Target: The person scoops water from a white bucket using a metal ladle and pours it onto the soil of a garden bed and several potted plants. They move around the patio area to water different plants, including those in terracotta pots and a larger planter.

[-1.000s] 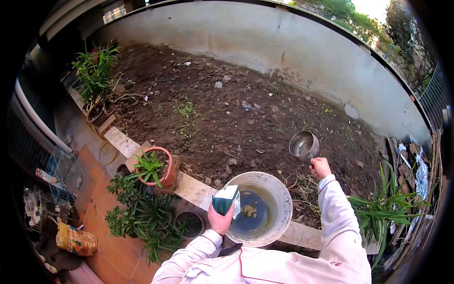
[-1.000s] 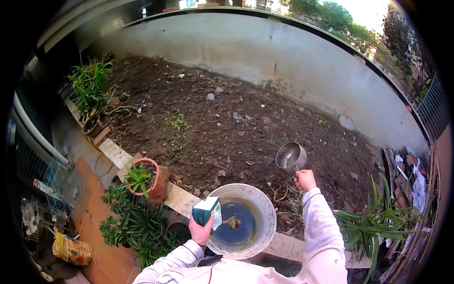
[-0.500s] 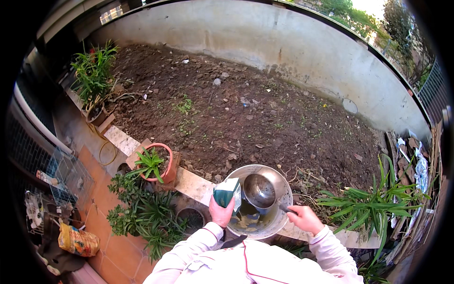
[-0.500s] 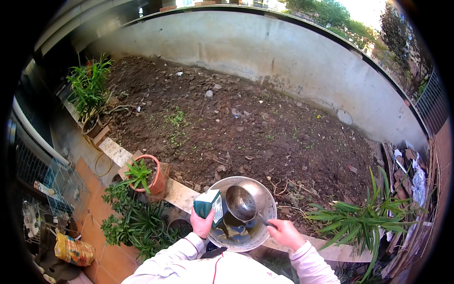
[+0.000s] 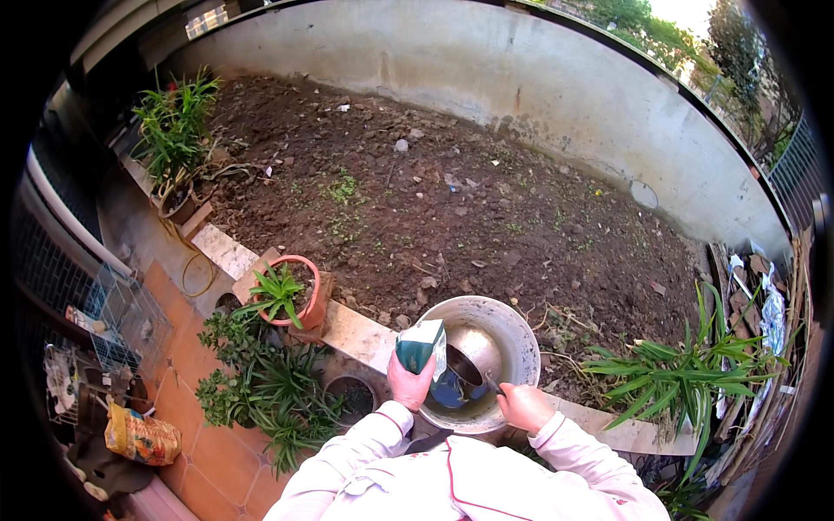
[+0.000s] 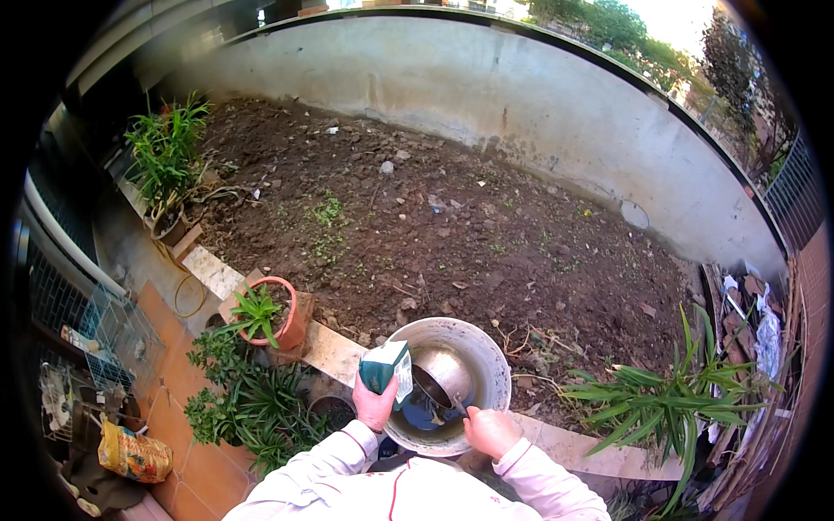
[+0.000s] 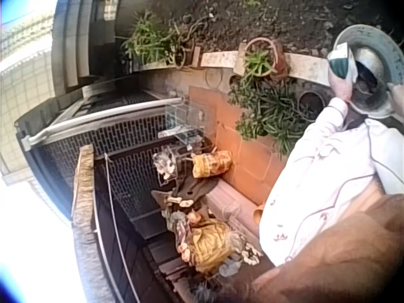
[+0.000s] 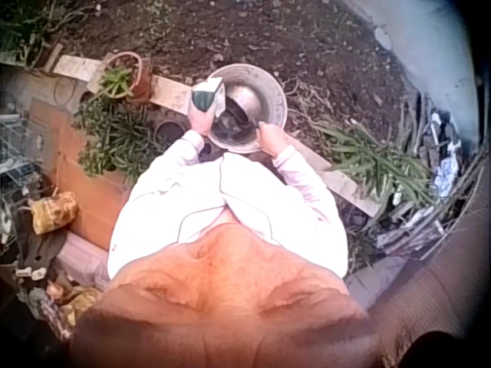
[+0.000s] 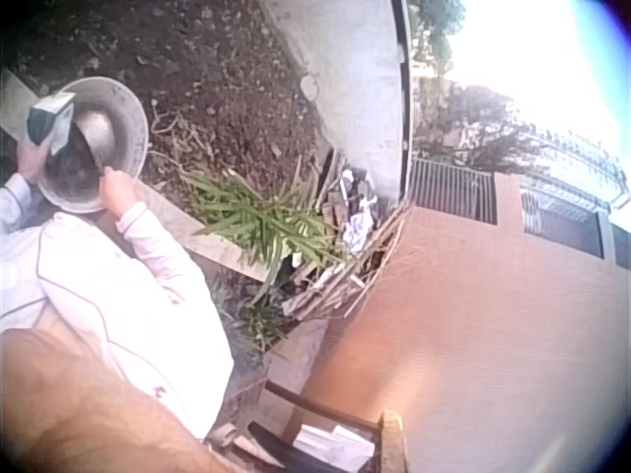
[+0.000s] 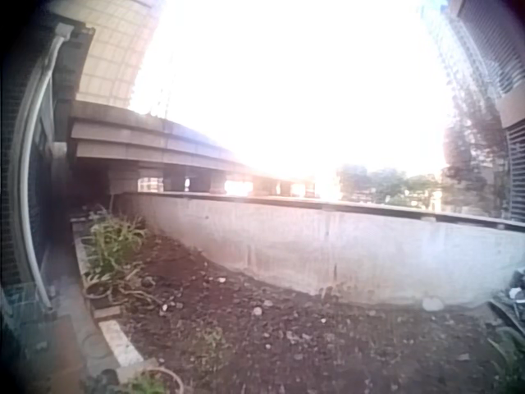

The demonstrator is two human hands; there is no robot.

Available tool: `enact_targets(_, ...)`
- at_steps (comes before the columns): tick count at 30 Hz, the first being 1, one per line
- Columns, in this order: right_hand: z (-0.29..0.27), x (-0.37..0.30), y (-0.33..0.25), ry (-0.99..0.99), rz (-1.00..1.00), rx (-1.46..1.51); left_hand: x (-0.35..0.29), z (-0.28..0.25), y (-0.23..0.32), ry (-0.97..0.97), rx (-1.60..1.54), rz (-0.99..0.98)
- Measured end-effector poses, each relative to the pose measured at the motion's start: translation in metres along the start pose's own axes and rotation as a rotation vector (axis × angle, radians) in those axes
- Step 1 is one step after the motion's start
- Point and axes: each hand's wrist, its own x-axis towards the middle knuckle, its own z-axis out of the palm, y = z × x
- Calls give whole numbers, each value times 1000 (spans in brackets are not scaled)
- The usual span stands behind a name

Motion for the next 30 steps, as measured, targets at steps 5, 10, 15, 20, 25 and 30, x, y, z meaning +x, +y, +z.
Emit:
enact_targets(5,-38,-25,6,31,50,360,0,0,8,37,-68,-41)
enact_targets(10,-73,-52,18,2,251,752,1,-1,12,27,-83,-42)
enact_targets(15,-110,-53,24,-30,302,907,1,1,6,19,-57,-39)
enact_targets(20,-166,57,13,-11,134,928,-1,-3,3,70,-14,-20)
enact_targets(25,-231,299,32,416,66,882,1,4,10,36,11,-28)
enact_targets(30,-200,337,99,667,242,806,-1,-5,3,82,8,-19)
